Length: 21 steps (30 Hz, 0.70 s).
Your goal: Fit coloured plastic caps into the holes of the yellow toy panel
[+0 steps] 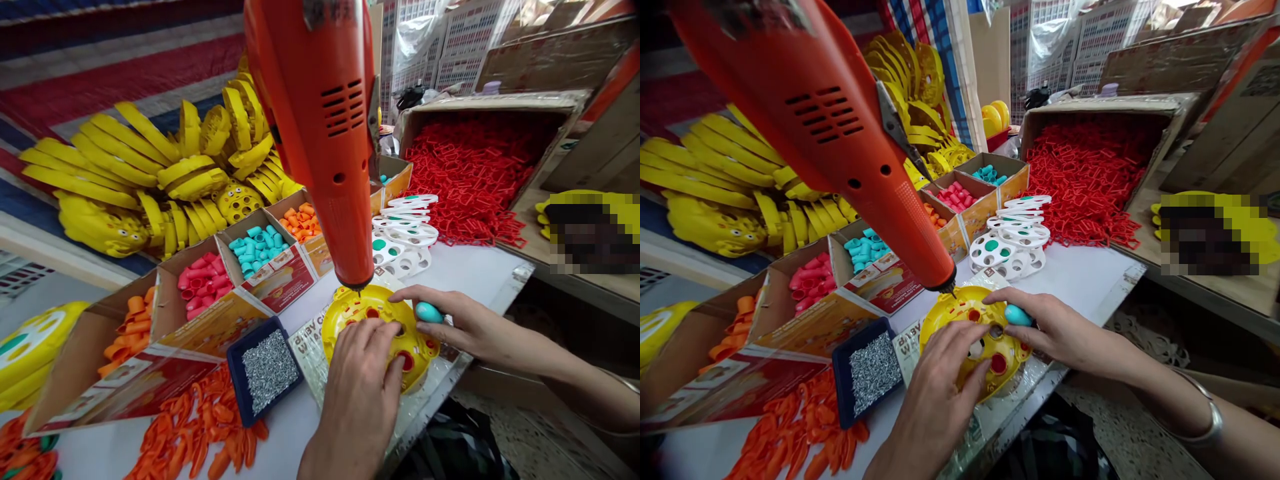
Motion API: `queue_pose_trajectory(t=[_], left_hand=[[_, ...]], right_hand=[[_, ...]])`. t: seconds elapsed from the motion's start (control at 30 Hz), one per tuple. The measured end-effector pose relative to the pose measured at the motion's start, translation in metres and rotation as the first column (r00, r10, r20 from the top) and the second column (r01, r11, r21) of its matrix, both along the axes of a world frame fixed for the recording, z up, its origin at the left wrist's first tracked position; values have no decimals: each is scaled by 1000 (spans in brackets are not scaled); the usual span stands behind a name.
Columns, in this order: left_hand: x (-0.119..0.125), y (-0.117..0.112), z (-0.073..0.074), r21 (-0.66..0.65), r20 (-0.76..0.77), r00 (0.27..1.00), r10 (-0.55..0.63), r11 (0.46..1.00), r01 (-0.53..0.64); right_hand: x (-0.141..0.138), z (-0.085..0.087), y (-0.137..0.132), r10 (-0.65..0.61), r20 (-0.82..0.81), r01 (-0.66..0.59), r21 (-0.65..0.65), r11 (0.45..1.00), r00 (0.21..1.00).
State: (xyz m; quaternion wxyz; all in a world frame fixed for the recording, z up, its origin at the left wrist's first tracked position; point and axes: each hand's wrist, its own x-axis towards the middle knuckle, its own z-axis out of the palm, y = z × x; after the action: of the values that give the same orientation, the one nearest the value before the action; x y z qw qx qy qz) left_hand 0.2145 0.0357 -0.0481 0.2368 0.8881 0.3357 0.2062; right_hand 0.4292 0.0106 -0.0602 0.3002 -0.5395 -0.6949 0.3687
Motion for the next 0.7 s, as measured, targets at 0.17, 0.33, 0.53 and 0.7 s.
queue_pose_trajectory(t=[0.17,0.33,0.53,0.7], left_hand=[[7,-6,2,387,-9,999,-45,921,44],[3,-12,-10,427,76,996,-53,904,16],[-1,-21,-27,-227,392,881,266,956,-187],[1,-27,-29,-366,396,851,345,909,-199]], right_hand=[[-11,18,-8,150,29,-146,-115,983,988],[-14,28,-9,198,29,-193,-131,972,980],[-22,26,-9,121,-12,-120,13,993,993],[-20,22,-7,168,67,-177,180,968,984]])
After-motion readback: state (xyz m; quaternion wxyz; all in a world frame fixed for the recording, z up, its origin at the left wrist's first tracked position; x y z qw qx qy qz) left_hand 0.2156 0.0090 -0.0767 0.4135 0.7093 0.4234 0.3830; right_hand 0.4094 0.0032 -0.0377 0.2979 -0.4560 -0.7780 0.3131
